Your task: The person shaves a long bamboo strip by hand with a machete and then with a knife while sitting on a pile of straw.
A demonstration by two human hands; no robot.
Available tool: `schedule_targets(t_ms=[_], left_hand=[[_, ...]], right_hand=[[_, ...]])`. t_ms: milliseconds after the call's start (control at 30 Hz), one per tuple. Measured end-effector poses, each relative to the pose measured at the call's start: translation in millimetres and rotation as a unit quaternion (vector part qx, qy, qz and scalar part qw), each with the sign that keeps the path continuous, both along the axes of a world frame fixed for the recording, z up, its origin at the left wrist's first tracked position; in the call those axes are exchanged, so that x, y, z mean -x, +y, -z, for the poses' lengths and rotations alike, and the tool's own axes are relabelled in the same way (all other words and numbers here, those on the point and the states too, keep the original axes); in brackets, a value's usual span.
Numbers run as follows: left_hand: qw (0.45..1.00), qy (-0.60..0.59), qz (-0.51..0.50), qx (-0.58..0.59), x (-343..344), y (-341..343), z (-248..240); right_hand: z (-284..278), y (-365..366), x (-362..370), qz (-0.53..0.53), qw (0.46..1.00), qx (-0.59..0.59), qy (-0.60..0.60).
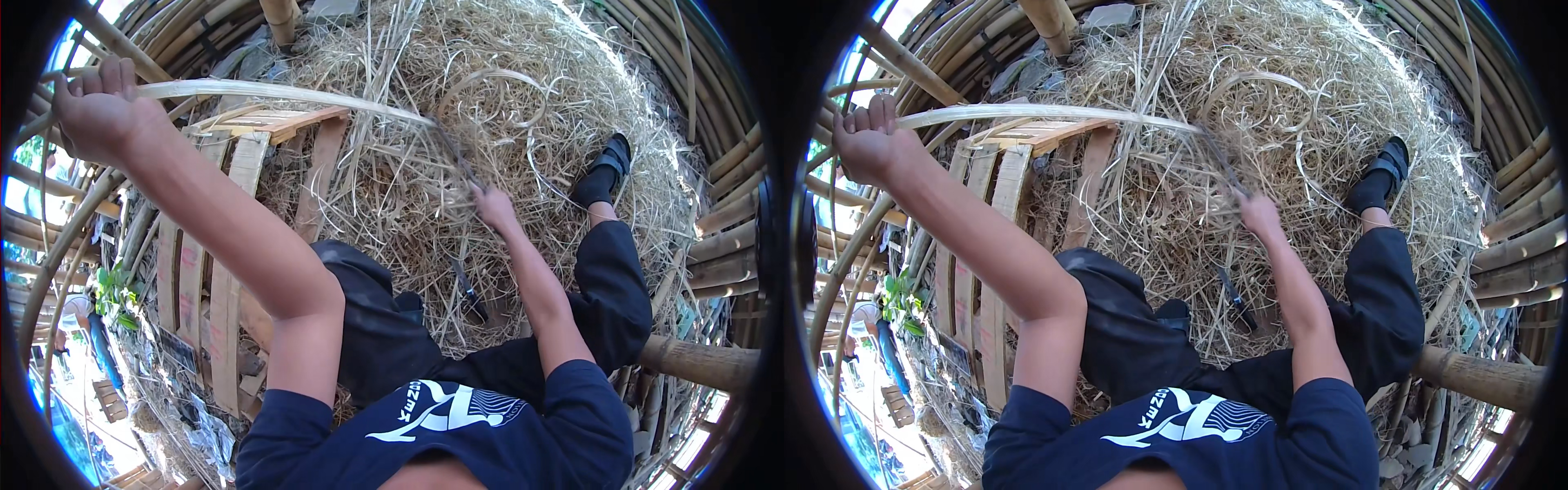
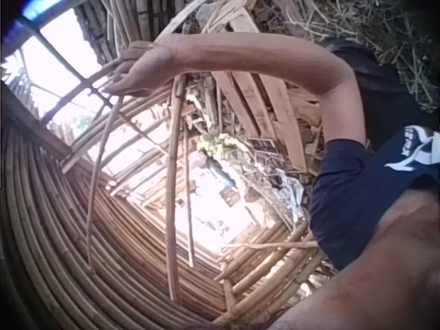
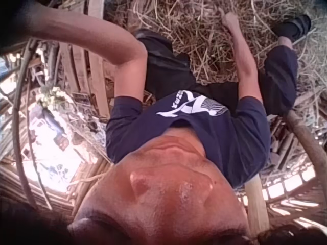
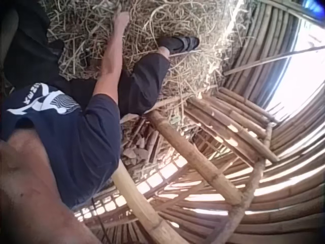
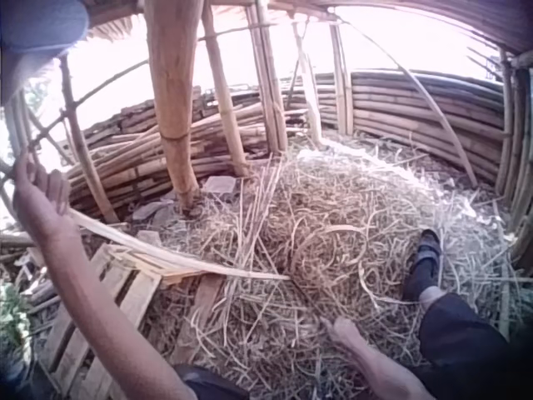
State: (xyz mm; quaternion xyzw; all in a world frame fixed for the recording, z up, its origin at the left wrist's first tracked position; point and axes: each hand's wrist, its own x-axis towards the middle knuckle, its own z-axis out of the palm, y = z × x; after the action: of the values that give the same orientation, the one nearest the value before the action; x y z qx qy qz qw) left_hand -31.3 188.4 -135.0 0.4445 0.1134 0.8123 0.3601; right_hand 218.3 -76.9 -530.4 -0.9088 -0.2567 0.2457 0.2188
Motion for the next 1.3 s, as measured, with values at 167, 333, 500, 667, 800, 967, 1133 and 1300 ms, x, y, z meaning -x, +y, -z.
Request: schedule_targets(t_ms=[167,333,500,667,800,967,1133,1300], left_hand=[[1.0,0.003,-0.012,0.028,-10.5,-11.0,-1.6],[0.998,0.041,0.048,-0.014,6.0,-8.0,2.3],[0.995,0.036,0.095,-0.01,17.4,-3.0,13.2],[0.999,0.003,0.026,0.046,0.5,-13.5,11.5],[0.999,0.023,0.037,0.019,9.4,-17.4,4.4],[0.999,0.029,0.022,0.01,11.2,-15.3,7.8],[0.995,-0.011,-0.066,0.069,-4.7,6.1,6.5],[0.996,0.021,-0.027,0.077,23.0,25.1,20.7]], right_hand=[[40.2,7.5,-35.0,-0.006,0.997,0.014,0.069],[14.0,-6.0,-24.6,0.151,0.817,-0.122,0.544],[8.0,-4.8,-38.9,0.143,0.861,-0.108,0.476],[-22.3,19.5,11.7,-0.075,0.996,-0.027,0.029],[-113.6,46.0,64.5,-0.136,0.981,-0.122,0.06],[-136.9,58.7,74.5,-0.23,0.925,-0.303,-0.013],[-11.8,3.4,-14.5,-0.047,0.997,0.061,-0.027],[-24.1,28.3,-47.8,-0.082,0.981,0.11,0.135]])
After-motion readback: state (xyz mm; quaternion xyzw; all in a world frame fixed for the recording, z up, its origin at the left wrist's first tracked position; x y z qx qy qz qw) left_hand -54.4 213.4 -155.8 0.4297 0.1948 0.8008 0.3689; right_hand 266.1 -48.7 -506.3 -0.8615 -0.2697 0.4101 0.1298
